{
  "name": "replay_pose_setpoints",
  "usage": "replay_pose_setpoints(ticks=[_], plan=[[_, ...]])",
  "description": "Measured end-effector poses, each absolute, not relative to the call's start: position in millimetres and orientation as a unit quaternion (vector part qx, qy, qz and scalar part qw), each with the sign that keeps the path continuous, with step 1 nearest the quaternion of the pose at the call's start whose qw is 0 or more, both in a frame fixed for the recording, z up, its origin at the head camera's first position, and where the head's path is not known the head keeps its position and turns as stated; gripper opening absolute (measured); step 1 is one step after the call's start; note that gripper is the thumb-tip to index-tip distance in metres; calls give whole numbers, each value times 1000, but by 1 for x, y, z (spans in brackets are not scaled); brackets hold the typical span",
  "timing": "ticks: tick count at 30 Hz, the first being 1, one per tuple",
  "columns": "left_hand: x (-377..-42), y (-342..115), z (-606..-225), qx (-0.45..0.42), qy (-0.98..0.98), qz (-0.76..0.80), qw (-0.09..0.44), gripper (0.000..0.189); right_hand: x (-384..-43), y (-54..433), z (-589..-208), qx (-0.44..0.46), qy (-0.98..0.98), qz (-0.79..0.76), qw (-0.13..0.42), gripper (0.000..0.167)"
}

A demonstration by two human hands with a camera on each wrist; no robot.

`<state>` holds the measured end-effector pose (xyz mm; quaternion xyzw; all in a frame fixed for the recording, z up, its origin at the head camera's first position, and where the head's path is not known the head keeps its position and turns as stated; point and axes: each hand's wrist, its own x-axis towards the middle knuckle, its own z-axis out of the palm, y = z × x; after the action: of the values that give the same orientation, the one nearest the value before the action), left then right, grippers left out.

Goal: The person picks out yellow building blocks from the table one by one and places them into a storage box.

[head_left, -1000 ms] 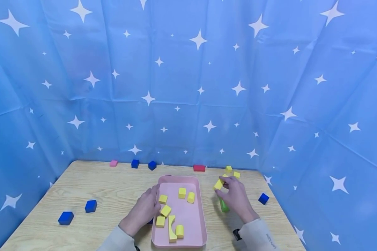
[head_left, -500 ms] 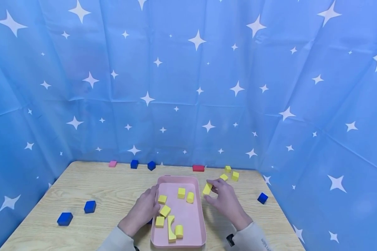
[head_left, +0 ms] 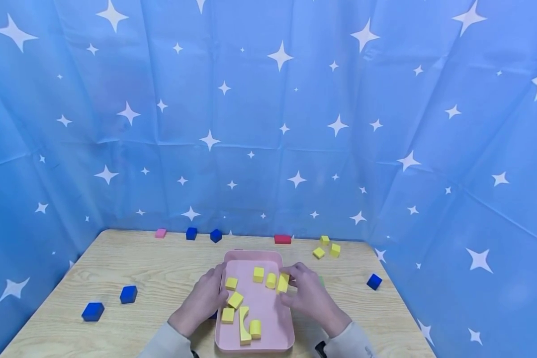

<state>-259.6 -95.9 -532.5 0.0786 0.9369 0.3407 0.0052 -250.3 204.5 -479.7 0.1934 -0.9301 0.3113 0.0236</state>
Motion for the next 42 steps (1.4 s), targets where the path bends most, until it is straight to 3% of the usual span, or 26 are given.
replay_pose_setpoints(ticks=[12, 21, 35, 42], plan=[[-260, -97, -533, 75, 935, 347, 11, 79, -247, 191, -479, 229, -936, 266, -36, 57], [-261, -97, -533, 71, 935, 346, 12, 79, -246, 188, -478, 263, -933, 244, -38, 60], [-259, -96, -530, 74, 934, 349, 15, 79, -246, 197, -471, 244, -933, 264, -21, 48], [-258, -96, -526, 72, 934, 350, 21, 79, -254, 208, -469, 250, -929, 269, 39, 42]])
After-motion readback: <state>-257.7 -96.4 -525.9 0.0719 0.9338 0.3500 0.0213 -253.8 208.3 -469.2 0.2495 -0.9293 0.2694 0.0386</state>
